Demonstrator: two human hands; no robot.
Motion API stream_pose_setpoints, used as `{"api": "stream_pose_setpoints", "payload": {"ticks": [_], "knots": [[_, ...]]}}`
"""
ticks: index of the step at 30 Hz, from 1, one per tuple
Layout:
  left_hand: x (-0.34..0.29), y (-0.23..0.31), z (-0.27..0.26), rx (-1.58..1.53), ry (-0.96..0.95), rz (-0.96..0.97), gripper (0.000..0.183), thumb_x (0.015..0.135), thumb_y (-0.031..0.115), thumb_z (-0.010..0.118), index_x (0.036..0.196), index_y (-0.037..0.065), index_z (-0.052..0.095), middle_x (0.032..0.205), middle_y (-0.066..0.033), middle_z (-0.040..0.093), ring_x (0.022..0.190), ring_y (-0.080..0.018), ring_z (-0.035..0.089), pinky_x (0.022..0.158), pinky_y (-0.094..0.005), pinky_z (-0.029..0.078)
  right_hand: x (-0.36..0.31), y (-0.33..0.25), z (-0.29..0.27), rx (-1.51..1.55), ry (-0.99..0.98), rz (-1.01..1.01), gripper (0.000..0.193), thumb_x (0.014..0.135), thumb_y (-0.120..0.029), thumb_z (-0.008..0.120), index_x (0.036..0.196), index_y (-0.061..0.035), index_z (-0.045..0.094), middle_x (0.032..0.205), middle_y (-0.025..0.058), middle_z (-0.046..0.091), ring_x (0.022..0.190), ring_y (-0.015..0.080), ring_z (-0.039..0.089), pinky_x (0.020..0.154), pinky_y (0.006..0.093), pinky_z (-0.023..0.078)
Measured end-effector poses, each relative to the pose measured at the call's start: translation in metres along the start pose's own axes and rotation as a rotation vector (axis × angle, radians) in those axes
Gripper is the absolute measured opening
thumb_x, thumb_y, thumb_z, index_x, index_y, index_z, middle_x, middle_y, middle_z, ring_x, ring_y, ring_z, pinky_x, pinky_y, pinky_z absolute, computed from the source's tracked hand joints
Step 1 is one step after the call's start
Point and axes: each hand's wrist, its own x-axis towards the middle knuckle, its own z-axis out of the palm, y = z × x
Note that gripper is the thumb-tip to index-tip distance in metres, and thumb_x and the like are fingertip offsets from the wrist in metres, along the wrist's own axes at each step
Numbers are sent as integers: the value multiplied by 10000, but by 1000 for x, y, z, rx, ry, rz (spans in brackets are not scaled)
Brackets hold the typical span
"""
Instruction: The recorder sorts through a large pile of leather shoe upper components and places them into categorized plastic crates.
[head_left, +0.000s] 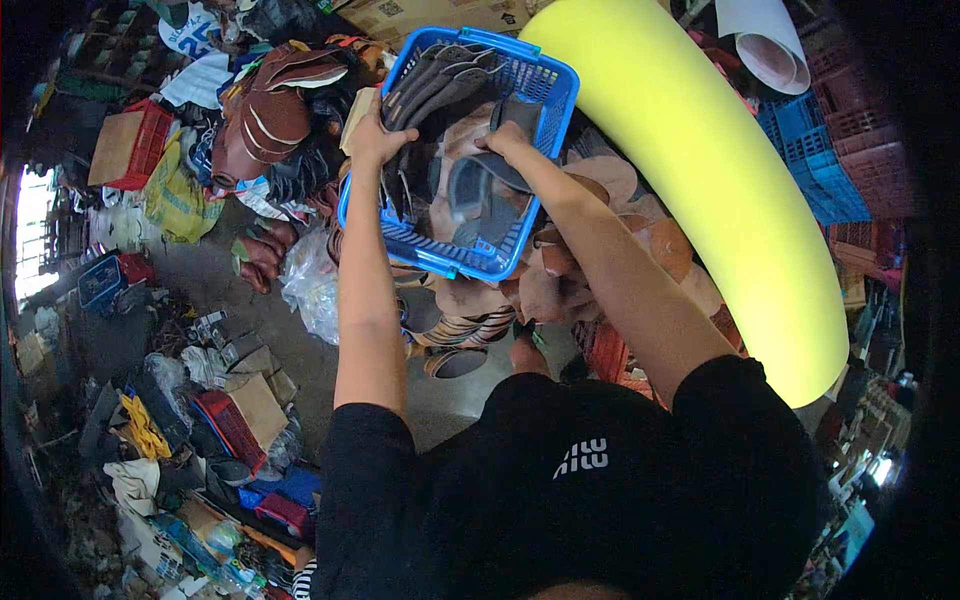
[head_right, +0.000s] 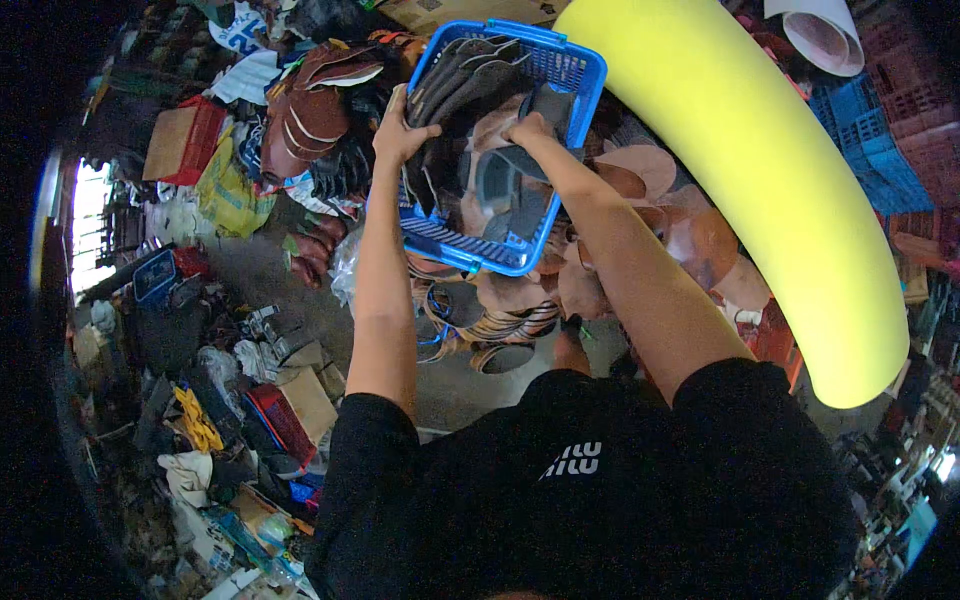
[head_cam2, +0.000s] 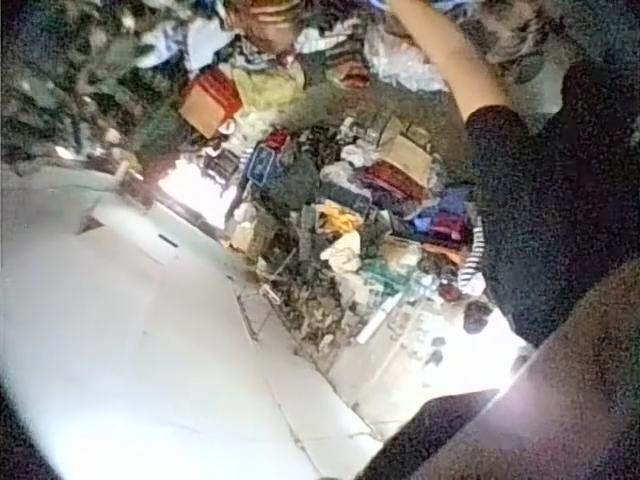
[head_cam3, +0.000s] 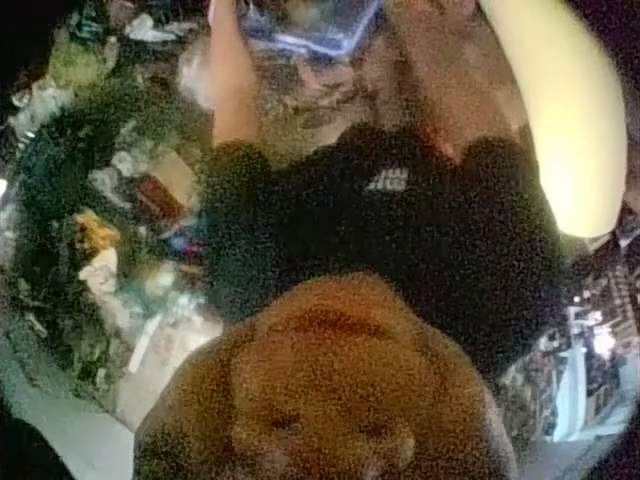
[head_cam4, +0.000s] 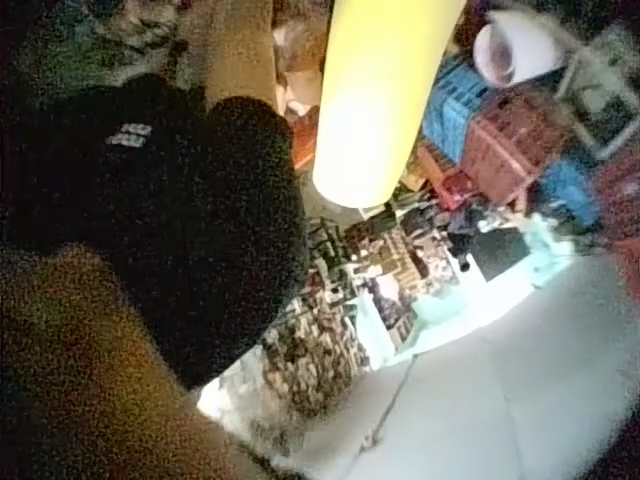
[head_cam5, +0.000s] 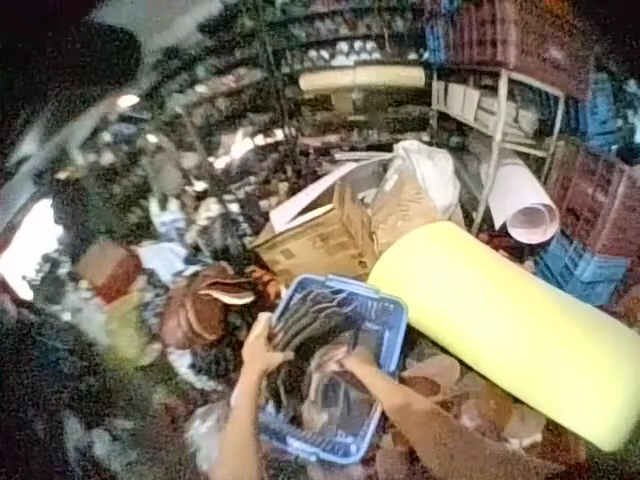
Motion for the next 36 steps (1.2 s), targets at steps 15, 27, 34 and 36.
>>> {"api": "stream_pose_setpoints", "payload": {"ticks": [15,27,34,36], "knots": [[-12,-23,-7,51,59,23,1074,515,344,835,1430,34,366,1462,-194,392,1363,-286,378,1102,-342,325,-47,-5,-91,454,-44,-412,277,701,-85,702,965,-12,657,890,112,672,820,228,619,720,356,478],[-3,-21,-4,98,85,23,1054,517,338,846,1422,69,378,1453,-193,401,1356,-304,383,1094,-344,337,-90,-27,-157,397,-412,-322,612,674,-123,748,1260,-34,596,1199,124,617,1098,218,557,946,289,410],[-11,-16,-7,112,63,16,1090,509,334,849,1441,55,358,1457,-207,391,1365,-307,368,1110,-351,314,-34,-44,-44,258,-799,-508,549,662,-141,792,1184,-42,654,831,3,624,801,119,545,773,260,433],[3,4,12,78,73,87,1088,507,331,850,1439,57,362,1454,-208,395,1364,-310,369,1111,-353,313,15,-15,-39,140,-677,-519,429,637,-93,775,1061,-64,718,728,-21,619,689,120,530,668,289,455]]}}
